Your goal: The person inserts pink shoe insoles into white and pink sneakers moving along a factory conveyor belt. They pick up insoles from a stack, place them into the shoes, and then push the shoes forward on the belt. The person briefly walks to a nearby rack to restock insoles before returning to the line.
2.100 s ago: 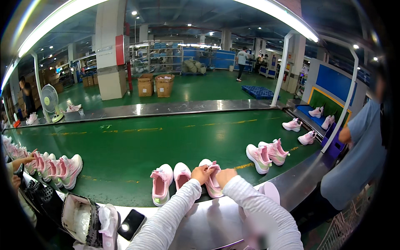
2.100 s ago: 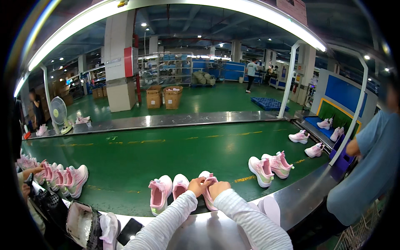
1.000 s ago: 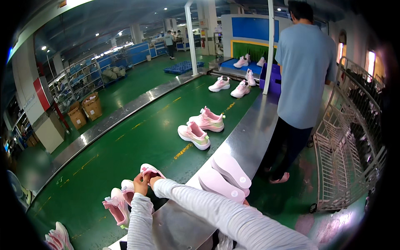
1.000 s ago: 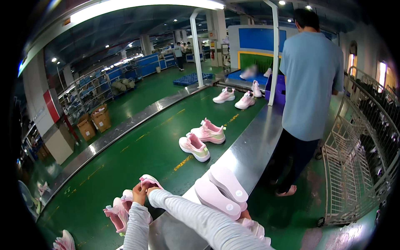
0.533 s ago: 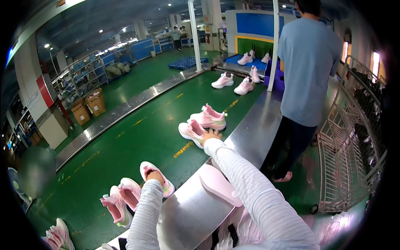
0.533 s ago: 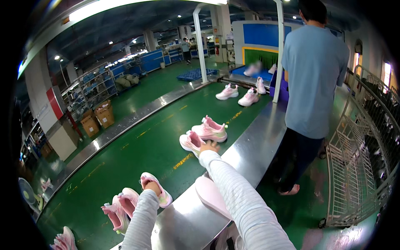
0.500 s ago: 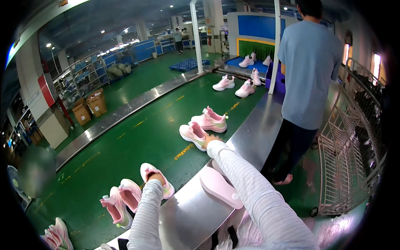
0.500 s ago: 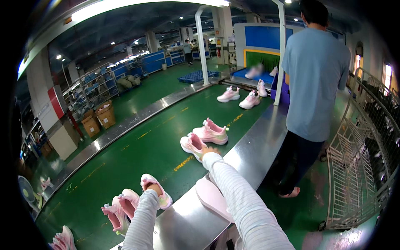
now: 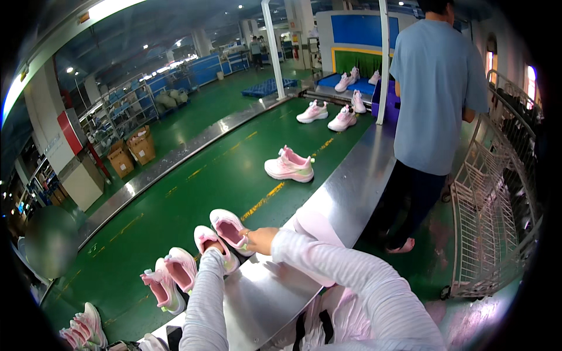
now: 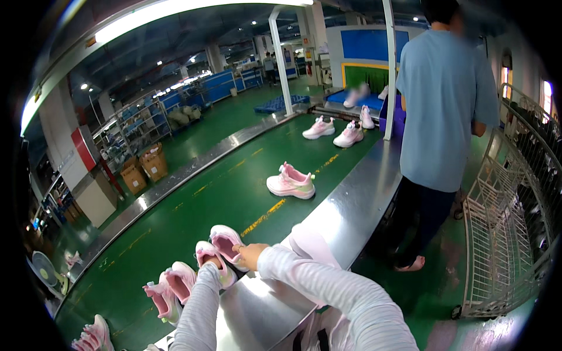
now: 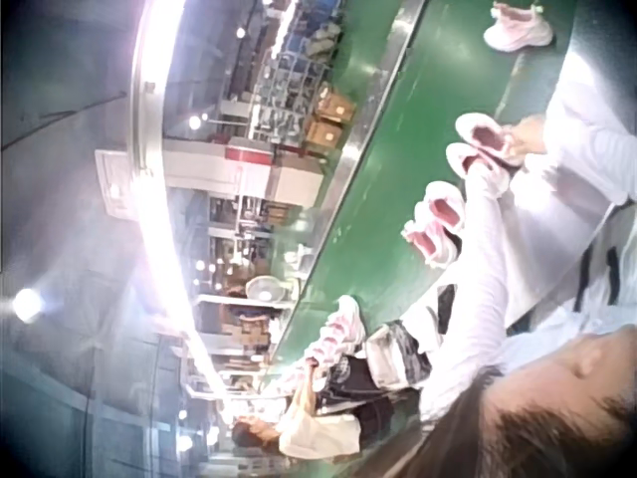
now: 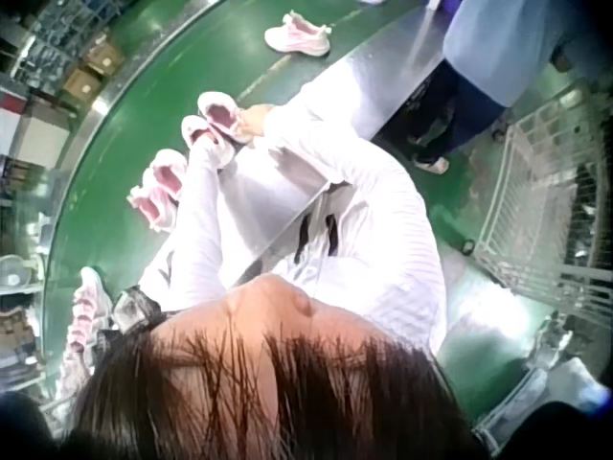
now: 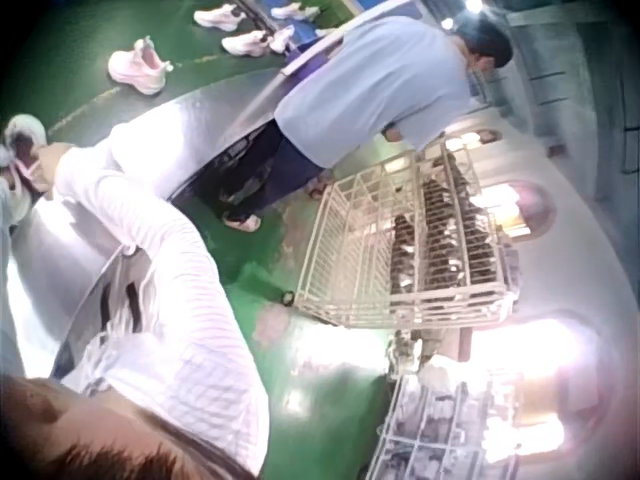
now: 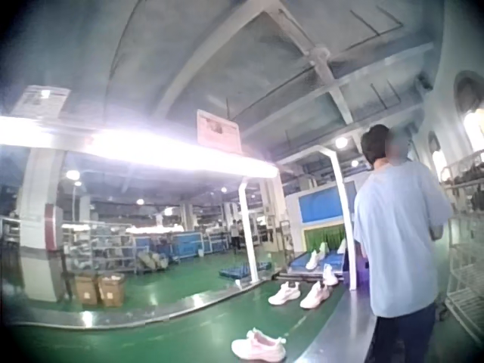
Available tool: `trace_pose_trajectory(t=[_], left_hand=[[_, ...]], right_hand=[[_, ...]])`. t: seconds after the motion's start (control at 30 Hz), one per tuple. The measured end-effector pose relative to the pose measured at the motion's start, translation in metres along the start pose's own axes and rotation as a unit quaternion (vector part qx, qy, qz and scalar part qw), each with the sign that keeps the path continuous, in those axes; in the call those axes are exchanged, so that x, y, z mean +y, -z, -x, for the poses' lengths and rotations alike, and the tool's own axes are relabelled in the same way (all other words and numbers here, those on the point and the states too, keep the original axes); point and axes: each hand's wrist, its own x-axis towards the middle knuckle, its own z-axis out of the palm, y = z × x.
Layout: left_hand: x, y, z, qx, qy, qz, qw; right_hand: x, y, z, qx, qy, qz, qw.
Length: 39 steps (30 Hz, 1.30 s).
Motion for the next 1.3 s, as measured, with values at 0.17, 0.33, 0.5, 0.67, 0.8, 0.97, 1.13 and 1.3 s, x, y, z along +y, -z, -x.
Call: trace_pose_trajectory(t=[0.17,0.33,0.5,0.67,0.8,0.97,1.13,1.3], left_hand=[[-0.035,0.018,0.041,-0.001,-0.144,-0.122,0.982],[-0.044,0.006,0.014,-0.105,-0.248,0.111,0.957],[-0.045,-0.015,0.003,-0.091,-0.295,0.063,0.949],[-0.043,-0.004,0.028,-0.090,-0.248,0.067,0.962],[-0.051,0.006,0.041,-0.083,-0.231,0.074,0.967],[-0.039,0.086,0.070,-0.018,-0.138,0.121,0.983],[-0.018,0.115,0.102,0.371,-0.060,0.467,0.801],[-0.010,0.075,0.067,0.307,0.113,0.628,0.706]], right_hand=[[0.054,0.025,0.085,0.269,-0.106,0.021,0.957],[0.093,0.003,0.127,0.216,-0.295,0.095,0.926],[0.086,0.016,0.134,0.133,-0.329,0.083,0.931],[0.076,0.030,0.128,0.068,-0.343,0.134,0.927],[0.068,0.030,0.133,0.050,-0.328,0.154,0.931],[0.081,0.051,0.163,0.196,-0.362,0.133,0.902],[0.054,0.081,0.138,0.185,-0.184,-0.153,0.953],[0.029,0.029,0.035,-0.078,0.074,-0.399,0.911]])
